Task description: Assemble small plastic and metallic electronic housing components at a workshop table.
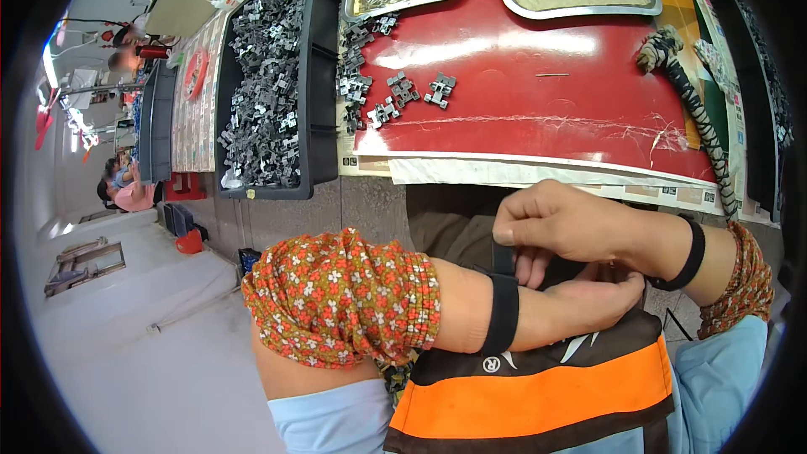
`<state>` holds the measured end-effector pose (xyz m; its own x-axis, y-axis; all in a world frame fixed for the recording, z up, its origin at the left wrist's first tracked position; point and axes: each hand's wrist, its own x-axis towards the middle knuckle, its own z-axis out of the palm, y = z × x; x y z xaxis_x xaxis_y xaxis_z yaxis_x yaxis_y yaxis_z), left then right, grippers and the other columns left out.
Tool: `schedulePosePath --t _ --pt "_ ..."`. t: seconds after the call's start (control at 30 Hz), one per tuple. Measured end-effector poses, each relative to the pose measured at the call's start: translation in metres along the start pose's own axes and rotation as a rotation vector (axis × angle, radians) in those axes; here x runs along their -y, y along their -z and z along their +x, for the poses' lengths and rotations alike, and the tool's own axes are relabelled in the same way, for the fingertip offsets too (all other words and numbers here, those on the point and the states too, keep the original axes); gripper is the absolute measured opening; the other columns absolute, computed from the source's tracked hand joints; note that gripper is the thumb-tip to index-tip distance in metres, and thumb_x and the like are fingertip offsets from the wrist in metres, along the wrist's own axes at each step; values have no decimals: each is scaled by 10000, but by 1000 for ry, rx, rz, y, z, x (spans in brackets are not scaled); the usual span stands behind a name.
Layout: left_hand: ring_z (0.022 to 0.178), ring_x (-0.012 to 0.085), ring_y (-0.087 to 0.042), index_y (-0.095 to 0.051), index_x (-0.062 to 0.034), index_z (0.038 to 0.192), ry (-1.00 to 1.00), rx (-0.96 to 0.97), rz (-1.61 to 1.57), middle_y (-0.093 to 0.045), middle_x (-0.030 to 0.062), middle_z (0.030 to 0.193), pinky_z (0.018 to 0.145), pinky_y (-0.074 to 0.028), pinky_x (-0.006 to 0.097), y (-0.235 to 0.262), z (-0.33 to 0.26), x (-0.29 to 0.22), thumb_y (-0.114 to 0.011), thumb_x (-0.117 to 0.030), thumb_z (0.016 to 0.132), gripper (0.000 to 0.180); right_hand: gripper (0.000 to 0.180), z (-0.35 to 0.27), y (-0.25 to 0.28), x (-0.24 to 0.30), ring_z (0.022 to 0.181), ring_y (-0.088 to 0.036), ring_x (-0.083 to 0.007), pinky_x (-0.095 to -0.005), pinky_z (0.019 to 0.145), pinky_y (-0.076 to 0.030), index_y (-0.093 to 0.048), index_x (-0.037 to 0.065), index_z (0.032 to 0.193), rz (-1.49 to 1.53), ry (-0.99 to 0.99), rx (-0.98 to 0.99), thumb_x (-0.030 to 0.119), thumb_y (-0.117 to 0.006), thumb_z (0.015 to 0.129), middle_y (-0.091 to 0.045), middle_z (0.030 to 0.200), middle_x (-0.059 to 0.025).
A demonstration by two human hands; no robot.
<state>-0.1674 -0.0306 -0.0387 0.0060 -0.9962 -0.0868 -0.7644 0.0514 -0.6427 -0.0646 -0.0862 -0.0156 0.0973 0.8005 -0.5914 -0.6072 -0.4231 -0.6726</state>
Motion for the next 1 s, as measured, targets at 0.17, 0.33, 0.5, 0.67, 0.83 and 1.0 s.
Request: schedulePosePath --t 0.17,0.33,0.5,0.67,0.83,1.0 --pt "1007 233 -677 -748 -86 1094 87 -23 -97 -721 76 1084 936 -516 367 -16 -10 7 -544 -134 963 247 176 -1 5 7 833 -600 -103 -290 753 -535 -637 -8 1064 -176 261 -21 166 -618 1047 -645 883 -35" --pt "1019 215 -688 -724 -50 1117 316 -398 -135 -730 51 1045 985 -529 341 -30 -41 28 -536 -197 973 279 252 2 6 4 981 -595 -124 -299 864 -511 -633 1 1200 -326 472 32 94 -667 968 -664 1074 -80" --pt "969 252 -684 -730 -23 984 -41 -96 -158 -712 69 963 915 -551 422 2 -18 40 -579 -156 938 206 379 7 22 13 979 -608 -103 -283 839 -507 -629 46 1309 -366 489 399 79 -696 937 -676 1102 -50" --pt "940 258 -678 -722 -5 958 -255 17 72 -711 70 933 905 -546 459 14 -15 46 -598 -140 907 190 411 14 19 3 979 -611 -122 -288 864 -495 -613 41 1309 -414 515 504 101 -722 917 -682 1118 -60" --pt "952 266 -680 -728 -22 973 -316 58 168 -711 78 944 912 -542 472 23 -23 61 -617 -208 912 226 385 17 14 3 1047 -612 -178 -337 923 -489 -609 12 1253 -421 666 498 96 -708 890 -663 1133 -95" --pt "971 264 -700 -763 -33 1015 -271 31 208 -737 83 985 910 -549 491 24 -27 57 -594 -219 974 255 373 22 15 -4 1058 -618 -164 -326 939 -499 -615 3 1257 -290 580 554 89 -709 907 -657 1158 -85"
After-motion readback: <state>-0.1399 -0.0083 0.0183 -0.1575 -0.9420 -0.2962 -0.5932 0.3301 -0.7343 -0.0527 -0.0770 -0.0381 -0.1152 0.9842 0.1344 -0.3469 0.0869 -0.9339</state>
